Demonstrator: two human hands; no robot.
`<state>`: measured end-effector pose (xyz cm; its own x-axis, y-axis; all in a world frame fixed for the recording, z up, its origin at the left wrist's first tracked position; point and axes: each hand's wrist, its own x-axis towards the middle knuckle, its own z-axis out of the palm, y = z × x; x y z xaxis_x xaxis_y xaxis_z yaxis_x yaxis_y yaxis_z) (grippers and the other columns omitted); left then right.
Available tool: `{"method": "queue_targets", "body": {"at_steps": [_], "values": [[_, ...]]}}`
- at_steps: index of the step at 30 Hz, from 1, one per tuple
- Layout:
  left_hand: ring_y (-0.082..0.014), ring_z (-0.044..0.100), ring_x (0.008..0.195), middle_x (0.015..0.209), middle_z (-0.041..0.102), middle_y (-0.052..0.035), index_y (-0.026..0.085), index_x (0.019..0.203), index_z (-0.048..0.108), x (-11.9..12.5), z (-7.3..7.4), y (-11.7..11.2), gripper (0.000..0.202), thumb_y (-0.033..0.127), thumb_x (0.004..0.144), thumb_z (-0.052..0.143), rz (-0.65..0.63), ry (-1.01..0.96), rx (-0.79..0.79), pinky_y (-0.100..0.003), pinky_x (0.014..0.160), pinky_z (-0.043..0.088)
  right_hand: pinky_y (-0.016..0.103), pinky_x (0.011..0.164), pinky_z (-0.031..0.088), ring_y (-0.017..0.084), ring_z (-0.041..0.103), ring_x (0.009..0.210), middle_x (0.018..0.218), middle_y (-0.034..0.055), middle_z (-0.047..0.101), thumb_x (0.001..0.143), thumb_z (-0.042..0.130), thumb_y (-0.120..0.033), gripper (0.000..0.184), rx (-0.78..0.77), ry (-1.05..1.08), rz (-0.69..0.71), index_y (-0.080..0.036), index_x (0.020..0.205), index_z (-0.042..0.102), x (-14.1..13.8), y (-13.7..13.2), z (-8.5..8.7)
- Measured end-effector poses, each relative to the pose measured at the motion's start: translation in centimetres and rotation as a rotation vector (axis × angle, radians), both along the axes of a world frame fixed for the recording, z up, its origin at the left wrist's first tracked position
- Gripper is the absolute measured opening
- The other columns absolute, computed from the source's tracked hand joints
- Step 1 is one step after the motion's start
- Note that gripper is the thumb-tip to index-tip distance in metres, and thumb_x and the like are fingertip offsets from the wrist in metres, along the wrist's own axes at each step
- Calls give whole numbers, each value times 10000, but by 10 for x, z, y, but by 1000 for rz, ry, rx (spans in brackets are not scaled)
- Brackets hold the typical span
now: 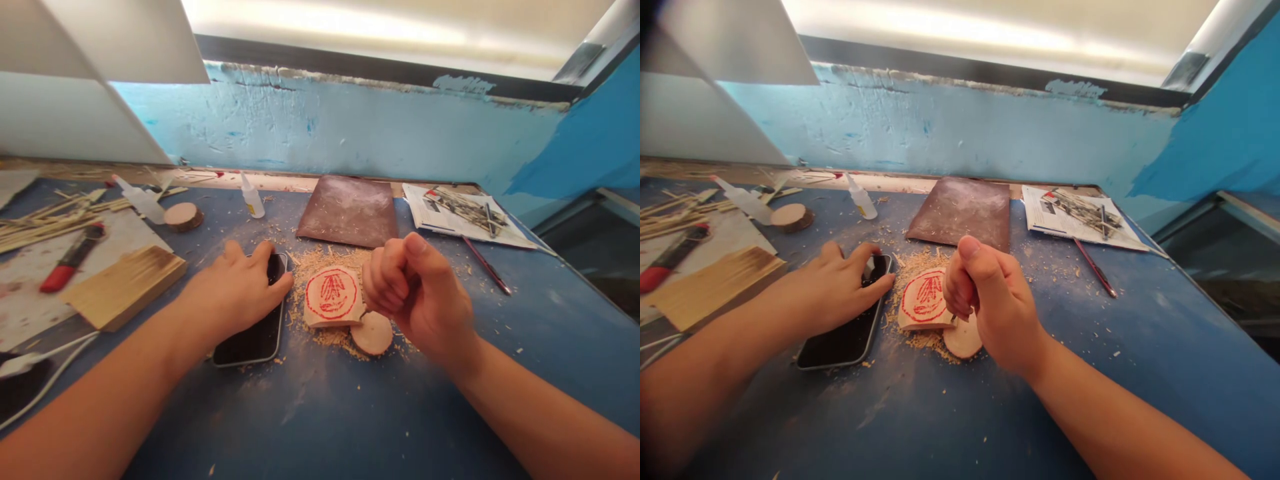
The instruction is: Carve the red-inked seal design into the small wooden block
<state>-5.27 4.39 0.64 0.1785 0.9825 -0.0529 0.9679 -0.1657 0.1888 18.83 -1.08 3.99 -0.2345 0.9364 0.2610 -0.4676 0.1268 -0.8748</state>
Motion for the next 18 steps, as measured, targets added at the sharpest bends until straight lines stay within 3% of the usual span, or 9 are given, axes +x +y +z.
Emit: {"method": "queue_targets", "body": {"at_steps": [3, 7, 10, 15, 18], "values": [[-551, 688, 1017, 1146, 586, -312, 150, 1393, 545, 6, 9, -4, 796, 747, 957, 248, 43, 146, -40, -628, 844, 525, 279, 476, 280, 100, 359, 489, 540, -29, 379, 1019, 567, -480, 533, 2, 3, 0, -192, 586, 449, 0, 0, 0], [-597, 614, 1128, 1151, 590, -350, 80, 1318, 598, 8, 11, -5, 852, 746, 959, 207, 32, 212, -10, -663, 860, 511, 283, 480, 284, 107, 362, 492, 538, -28, 381, 1015, 572, -474, 522, -2, -5, 7, -196, 588, 456, 1, 1, -1], [-595, 623, 1105, 1149, 599, -350, 72, 1292, 629, 6, 9, -5, 848, 751, 944, 259, 30, 219, -3, -662, 846, 514, 281, 477, 280, 108, 358, 491, 534, -28, 377, 1013, 570, -477, 521, -8, -9, 6, -197, 589, 455, 1, 0, -1], [-452, 709, 1005, 1139, 647, -190, 140, 1301, 644, 7, 10, -10, 742, 711, 956, 318, -10, 204, 76, -579, 845, 527, 276, 475, 288, 104, 359, 487, 534, -29, 373, 1011, 567, -480, 532, -17, -12, 3, -194, 579, 446, 0, 0, 0], [-504, 705, 986, 1104, 630, -277, 104, 1171, 666, 9, 9, -10, 659, 626, 973, 314, 10, 186, 24, -604, 791, 549, 273, 471, 291, 104, 365, 482, 531, -29, 381, 1007, 571, -492, 538, -11, -20, 4, -195, 576, 450, 0, 1, 0]]}}
